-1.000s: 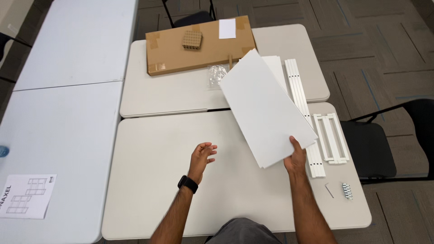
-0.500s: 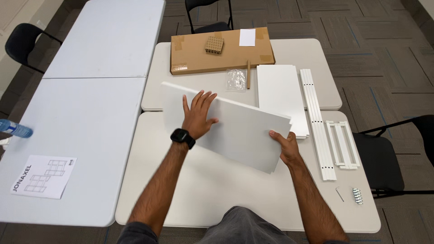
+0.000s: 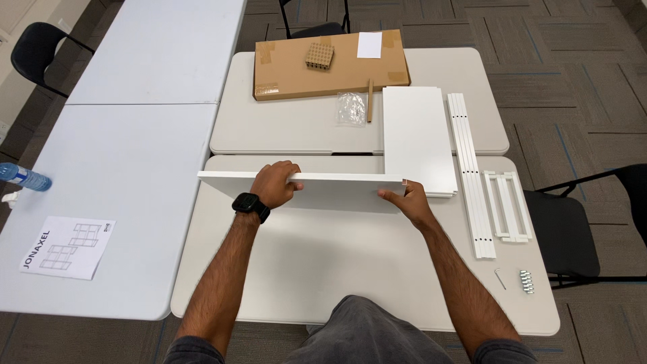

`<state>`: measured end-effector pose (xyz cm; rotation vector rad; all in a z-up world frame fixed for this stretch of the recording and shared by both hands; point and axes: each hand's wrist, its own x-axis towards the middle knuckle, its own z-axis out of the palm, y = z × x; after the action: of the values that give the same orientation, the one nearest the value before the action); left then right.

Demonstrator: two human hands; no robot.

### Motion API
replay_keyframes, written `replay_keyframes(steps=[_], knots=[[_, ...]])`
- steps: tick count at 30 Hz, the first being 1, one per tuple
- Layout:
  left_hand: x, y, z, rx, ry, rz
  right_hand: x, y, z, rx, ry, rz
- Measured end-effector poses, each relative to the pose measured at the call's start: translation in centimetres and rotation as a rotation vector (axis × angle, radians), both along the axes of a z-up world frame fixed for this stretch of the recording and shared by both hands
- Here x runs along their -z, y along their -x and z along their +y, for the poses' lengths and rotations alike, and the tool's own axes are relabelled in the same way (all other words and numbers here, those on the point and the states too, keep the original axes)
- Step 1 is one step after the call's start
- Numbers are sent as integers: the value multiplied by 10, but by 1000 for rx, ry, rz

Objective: The person assembles a white shelving unit by connecting vertical and horizontal panels with screws and an Allen key. They align the pieces, insert screws, and tighten them to form a rectangular frame.

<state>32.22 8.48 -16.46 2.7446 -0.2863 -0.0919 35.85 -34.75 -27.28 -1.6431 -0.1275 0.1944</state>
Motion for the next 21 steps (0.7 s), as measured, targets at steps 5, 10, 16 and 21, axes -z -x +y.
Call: replay_keyframes(steps=[5,10,16,21], knots=[[11,17,-22,15,-42,0,35,11,-21,-24,-2,13],[41,31,-35,4,-104,0,76,15,-48,-67,131,28],[65,48,-38,-47,-92,24,1,47,-74,-119,411,144],[86,54,-38,-89,-91,51,93,36,-154,23,654,154]])
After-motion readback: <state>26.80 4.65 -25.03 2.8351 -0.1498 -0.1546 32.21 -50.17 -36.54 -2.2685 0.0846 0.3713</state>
